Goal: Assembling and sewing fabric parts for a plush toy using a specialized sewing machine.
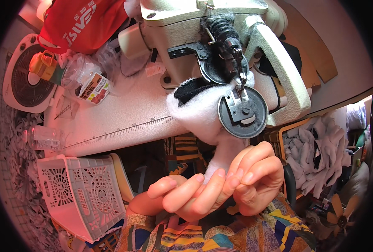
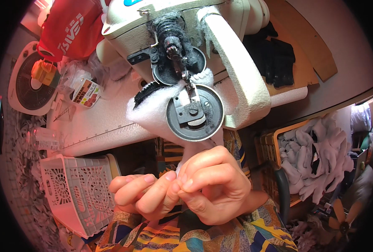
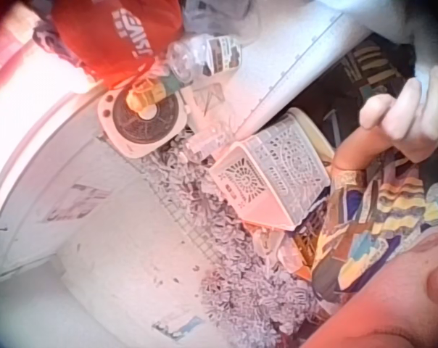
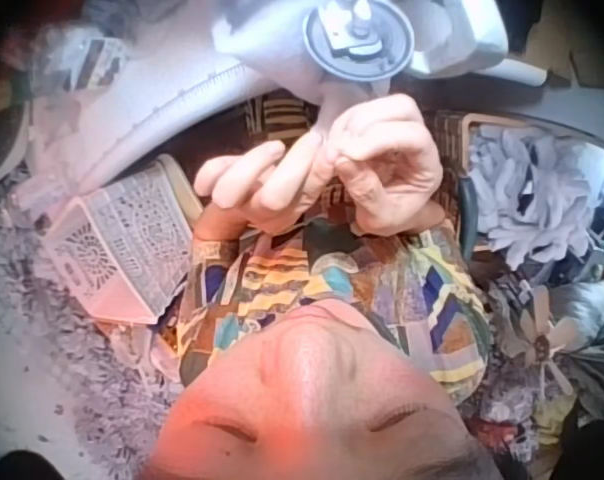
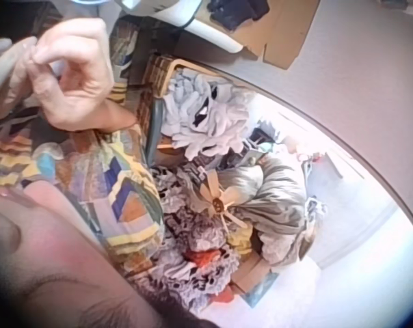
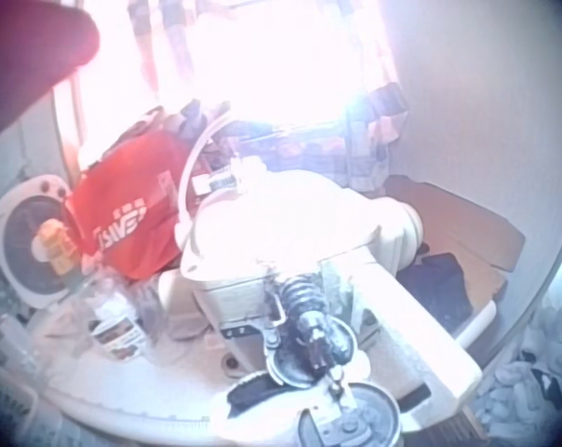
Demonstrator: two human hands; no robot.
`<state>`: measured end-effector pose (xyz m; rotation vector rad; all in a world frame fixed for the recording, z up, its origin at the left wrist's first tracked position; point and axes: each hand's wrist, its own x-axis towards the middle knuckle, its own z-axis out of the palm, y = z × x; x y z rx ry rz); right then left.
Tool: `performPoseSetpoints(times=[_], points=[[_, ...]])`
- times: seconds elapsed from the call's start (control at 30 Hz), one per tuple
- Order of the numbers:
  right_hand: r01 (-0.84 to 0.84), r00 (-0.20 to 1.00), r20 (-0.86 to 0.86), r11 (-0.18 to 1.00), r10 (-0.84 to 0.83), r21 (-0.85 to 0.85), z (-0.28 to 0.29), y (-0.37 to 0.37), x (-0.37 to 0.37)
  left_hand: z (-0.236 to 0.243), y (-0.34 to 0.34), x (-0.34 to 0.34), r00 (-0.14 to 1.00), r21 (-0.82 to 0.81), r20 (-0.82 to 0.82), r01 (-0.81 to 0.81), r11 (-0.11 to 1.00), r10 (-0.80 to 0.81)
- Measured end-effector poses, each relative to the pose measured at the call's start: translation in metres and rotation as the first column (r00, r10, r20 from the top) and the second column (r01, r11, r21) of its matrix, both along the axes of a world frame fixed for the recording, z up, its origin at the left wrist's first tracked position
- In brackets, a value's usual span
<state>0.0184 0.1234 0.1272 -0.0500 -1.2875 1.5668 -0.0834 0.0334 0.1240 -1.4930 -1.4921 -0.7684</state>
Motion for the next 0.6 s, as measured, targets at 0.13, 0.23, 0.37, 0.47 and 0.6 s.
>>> performPoseSetpoints(times=[0.13,0.23,0.37,0.47,0.6], points=[[0.007,1.000,0.000,1.000,-0.007,0.027,-0.002,-0.002,-0.002,-0.001,-0.003,0.001,1.000,-0.034,0.015,0.013,0.999,-0.012],[0.001,0.999,-0.048,1.000,0.001,0.025,-0.006,-0.004,-0.003,0.005,-0.007,0.000,0.999,-0.089,0.015,0.031,0.996,-0.030],[-0.009,0.995,-0.099,1.000,0.010,0.010,-0.007,-0.005,-0.003,0.010,-0.012,-0.002,0.998,-0.155,-0.004,0.065,0.986,-0.066],[-0.026,0.994,-0.105,1.000,0.026,0.002,-0.008,-0.005,-0.002,0.014,-0.013,-0.005,0.997,-0.179,-0.029,0.068,0.982,-0.074],[-0.030,0.995,-0.097,0.999,0.032,0.025,-0.009,-0.003,-0.001,0.013,-0.010,-0.004,0.997,-0.151,-0.037,0.061,0.987,-0.068]])
